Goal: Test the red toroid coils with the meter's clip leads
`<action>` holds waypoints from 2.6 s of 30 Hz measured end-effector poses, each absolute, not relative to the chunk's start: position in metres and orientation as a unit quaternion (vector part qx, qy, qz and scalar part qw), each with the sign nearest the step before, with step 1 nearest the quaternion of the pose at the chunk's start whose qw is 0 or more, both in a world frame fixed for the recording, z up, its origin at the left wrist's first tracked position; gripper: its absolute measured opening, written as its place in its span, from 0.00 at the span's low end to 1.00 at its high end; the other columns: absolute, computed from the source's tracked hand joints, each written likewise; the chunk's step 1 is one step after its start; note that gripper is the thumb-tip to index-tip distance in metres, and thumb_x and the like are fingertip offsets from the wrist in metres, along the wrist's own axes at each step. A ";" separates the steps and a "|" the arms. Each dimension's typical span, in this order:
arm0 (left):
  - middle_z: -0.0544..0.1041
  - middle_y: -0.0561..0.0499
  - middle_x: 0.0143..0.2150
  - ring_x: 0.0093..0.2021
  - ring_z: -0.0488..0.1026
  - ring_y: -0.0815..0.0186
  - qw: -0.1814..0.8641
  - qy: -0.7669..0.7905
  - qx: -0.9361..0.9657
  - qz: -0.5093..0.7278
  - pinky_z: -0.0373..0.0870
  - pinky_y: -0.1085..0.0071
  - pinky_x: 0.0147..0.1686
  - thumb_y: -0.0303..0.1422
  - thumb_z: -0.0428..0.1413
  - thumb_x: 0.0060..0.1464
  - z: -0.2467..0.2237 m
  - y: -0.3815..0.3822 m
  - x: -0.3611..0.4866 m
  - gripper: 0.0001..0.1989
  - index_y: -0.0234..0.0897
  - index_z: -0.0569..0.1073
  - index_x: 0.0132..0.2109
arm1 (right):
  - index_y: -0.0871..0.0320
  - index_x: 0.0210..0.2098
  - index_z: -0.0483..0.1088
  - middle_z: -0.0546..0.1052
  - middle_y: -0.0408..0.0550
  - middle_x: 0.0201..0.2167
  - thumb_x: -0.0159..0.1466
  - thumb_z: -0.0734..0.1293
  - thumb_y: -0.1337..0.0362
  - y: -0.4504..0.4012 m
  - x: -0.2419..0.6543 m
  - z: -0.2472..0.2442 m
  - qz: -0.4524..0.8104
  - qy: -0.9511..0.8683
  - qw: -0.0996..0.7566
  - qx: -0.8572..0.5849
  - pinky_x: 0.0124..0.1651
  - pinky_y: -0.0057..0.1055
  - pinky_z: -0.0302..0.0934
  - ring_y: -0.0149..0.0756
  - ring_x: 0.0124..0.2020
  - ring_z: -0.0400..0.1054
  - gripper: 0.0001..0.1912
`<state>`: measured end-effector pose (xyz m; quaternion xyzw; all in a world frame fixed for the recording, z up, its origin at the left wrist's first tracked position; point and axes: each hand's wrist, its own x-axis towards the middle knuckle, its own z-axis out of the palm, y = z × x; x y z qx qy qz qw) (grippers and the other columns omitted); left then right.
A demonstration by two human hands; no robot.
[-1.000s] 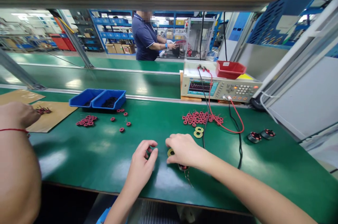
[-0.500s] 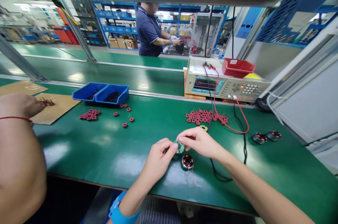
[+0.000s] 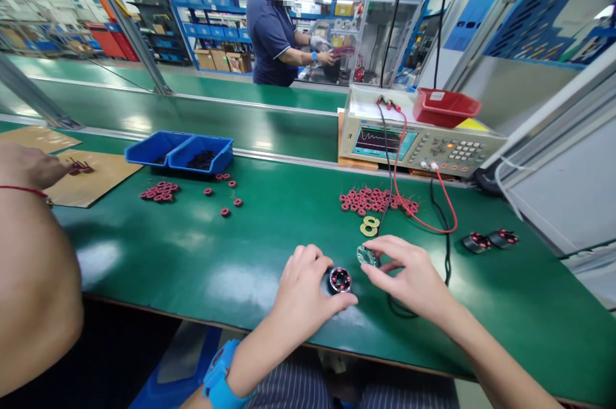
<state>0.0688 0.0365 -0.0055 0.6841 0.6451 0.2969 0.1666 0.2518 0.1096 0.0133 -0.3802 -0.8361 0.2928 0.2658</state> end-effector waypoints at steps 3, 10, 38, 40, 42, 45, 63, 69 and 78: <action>0.68 0.49 0.37 0.40 0.63 0.58 0.170 0.639 0.700 0.269 0.63 0.63 0.38 0.43 0.65 0.39 -0.012 0.037 0.070 0.20 0.36 0.74 0.38 | 0.58 0.40 0.72 0.72 0.49 0.36 0.57 0.65 0.63 0.110 0.255 0.009 0.372 -0.808 0.252 -0.380 0.26 0.23 0.69 0.33 0.34 0.68 0.11; 0.68 0.50 0.36 0.40 0.63 0.60 0.169 0.629 0.709 0.270 0.62 0.64 0.39 0.42 0.64 0.42 -0.016 0.042 0.071 0.18 0.36 0.74 0.38 | 0.59 0.40 0.70 0.70 0.48 0.37 0.58 0.64 0.65 0.104 0.246 0.008 0.432 -0.800 0.225 -0.350 0.29 0.23 0.69 0.32 0.35 0.67 0.10; 0.70 0.49 0.34 0.38 0.63 0.60 0.171 0.627 0.716 0.255 0.61 0.64 0.36 0.44 0.54 0.53 -0.018 0.041 0.072 0.14 0.36 0.73 0.34 | 0.58 0.52 0.66 0.70 0.51 0.46 0.64 0.62 0.62 0.097 0.243 -0.009 0.316 -0.882 0.197 -0.288 0.48 0.33 0.62 0.35 0.45 0.65 0.17; 0.70 0.49 0.34 0.38 0.63 0.60 0.173 0.627 0.715 0.255 0.61 0.64 0.36 0.45 0.55 0.53 -0.019 0.042 0.072 0.15 0.36 0.73 0.35 | 0.58 0.52 0.66 0.70 0.51 0.46 0.64 0.62 0.62 0.097 0.244 -0.010 0.313 -0.883 0.200 -0.286 0.48 0.33 0.63 0.36 0.45 0.66 0.17; 0.70 0.49 0.35 0.38 0.63 0.59 0.174 0.627 0.715 0.256 0.61 0.64 0.37 0.46 0.55 0.52 -0.020 0.043 0.071 0.16 0.36 0.73 0.35 | 0.58 0.51 0.66 0.70 0.51 0.46 0.64 0.63 0.62 0.098 0.244 -0.011 0.311 -0.883 0.205 -0.287 0.48 0.33 0.63 0.36 0.45 0.66 0.17; 0.70 0.49 0.35 0.38 0.64 0.59 0.174 0.628 0.714 0.256 0.61 0.64 0.37 0.46 0.57 0.50 -0.020 0.043 0.071 0.16 0.36 0.73 0.36 | 0.57 0.51 0.66 0.71 0.51 0.46 0.64 0.63 0.62 0.098 0.244 -0.012 0.311 -0.883 0.209 -0.284 0.48 0.33 0.63 0.36 0.45 0.66 0.17; 0.71 0.49 0.35 0.38 0.65 0.59 0.172 0.625 0.720 0.248 0.62 0.64 0.36 0.39 0.57 0.52 -0.019 0.044 0.071 0.10 0.36 0.73 0.35 | 0.56 0.50 0.67 0.71 0.49 0.45 0.63 0.63 0.59 0.096 0.244 -0.010 0.306 -0.880 0.219 -0.289 0.48 0.33 0.64 0.36 0.44 0.67 0.17; 0.71 0.49 0.35 0.38 0.65 0.59 0.178 0.618 0.724 0.249 0.62 0.63 0.36 0.38 0.56 0.53 -0.019 0.044 0.070 0.09 0.36 0.72 0.35 | 0.57 0.51 0.67 0.72 0.53 0.44 0.65 0.60 0.58 0.095 0.244 -0.010 0.247 -0.899 0.209 -0.294 0.45 0.35 0.66 0.38 0.43 0.68 0.17; 0.71 0.49 0.35 0.37 0.65 0.60 0.154 0.607 0.738 0.251 0.62 0.64 0.36 0.39 0.54 0.54 -0.022 0.044 0.069 0.10 0.37 0.72 0.37 | 0.60 0.50 0.67 0.73 0.54 0.43 0.66 0.59 0.57 0.095 0.244 -0.011 0.217 -0.912 0.205 -0.283 0.44 0.36 0.66 0.39 0.42 0.68 0.18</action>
